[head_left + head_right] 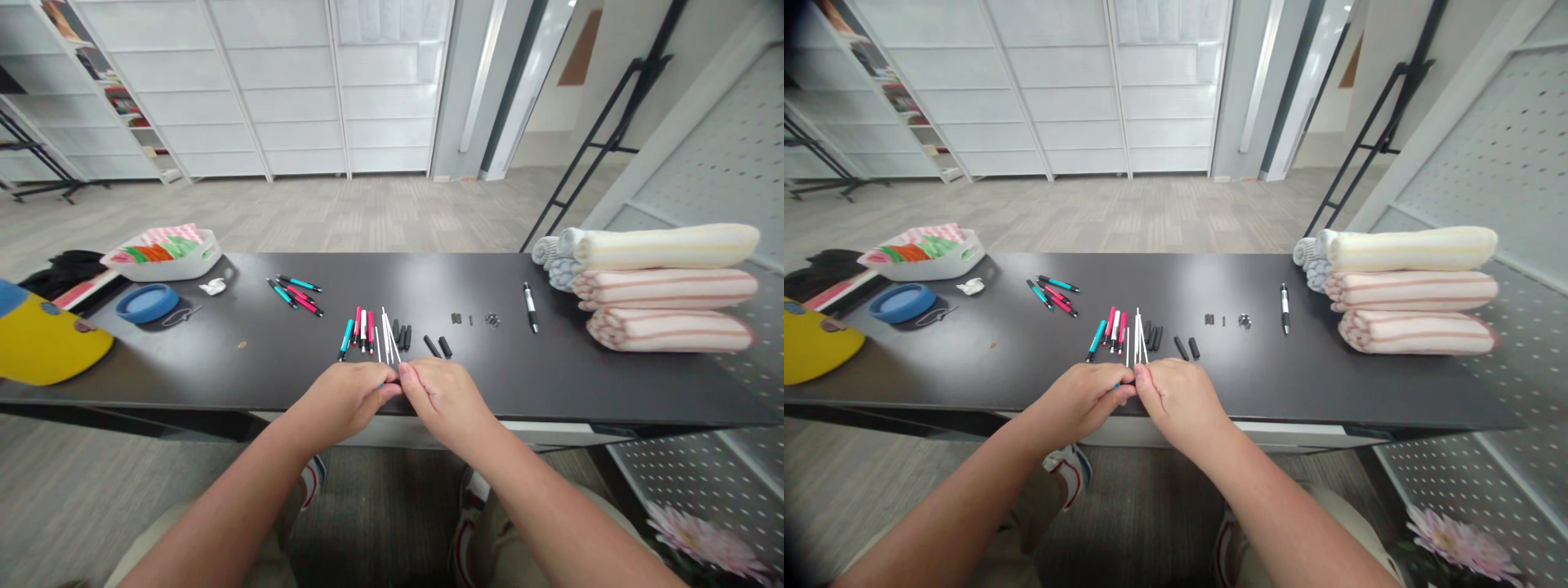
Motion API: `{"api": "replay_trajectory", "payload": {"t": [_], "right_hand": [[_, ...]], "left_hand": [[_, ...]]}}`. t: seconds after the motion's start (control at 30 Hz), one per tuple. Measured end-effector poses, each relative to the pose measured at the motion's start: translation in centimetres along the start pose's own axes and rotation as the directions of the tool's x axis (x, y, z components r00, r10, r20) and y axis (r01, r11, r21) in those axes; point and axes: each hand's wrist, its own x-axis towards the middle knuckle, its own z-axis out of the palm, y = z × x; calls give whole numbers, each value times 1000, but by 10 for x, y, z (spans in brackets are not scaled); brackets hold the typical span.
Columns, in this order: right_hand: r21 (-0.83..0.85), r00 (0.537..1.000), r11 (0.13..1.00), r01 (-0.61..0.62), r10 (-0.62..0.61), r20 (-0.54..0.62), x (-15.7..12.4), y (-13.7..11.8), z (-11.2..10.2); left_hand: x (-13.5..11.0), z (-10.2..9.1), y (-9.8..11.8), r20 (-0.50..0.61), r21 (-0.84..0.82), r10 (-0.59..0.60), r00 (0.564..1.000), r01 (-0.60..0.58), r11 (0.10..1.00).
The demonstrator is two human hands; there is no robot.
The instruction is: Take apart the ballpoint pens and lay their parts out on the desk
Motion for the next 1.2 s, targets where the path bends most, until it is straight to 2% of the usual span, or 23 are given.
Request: {"api": "replay_trajectory", "payload": {"t": [0.17,0.33,0.43,0.53,0.6,0.7,0.83,0.97,1.2], "right_hand": [[27,992,996,-82,84,-89,-1,1,-2],[58,981,984,-168,173,-87,-1,3,-11],[-117,949,961,-251,220,-228,-1,12,-21],[-276,932,927,-255,161,-324,-1,22,-27],[-262,950,946,-192,112,-290,-1,24,-27],[-161,985,986,-51,23,-173,-1,19,-25],[-13,994,996,89,-90,-61,0,14,-23],[100,993,989,111,-106,-50,0,17,-24],[126,995,987,97,-93,-32,1,19,-27]], "left_hand": [[-2,0,-4,-115,-104,-84,990,72,992],[0,-1,-5,-114,-120,-123,986,109,987],[-1,-2,-4,-101,-108,-140,985,129,986],[-1,-2,-4,-91,-100,-144,985,135,986],[-1,-1,-4,-92,-99,-152,984,143,985],[-1,0,-5,-97,-106,-152,984,142,984],[-2,1,-7,-123,-119,-124,985,110,987],[-2,1,-7,-130,-139,-116,985,97,985],[-1,1,-10,-105,-119,-72,992,59,991]]}}
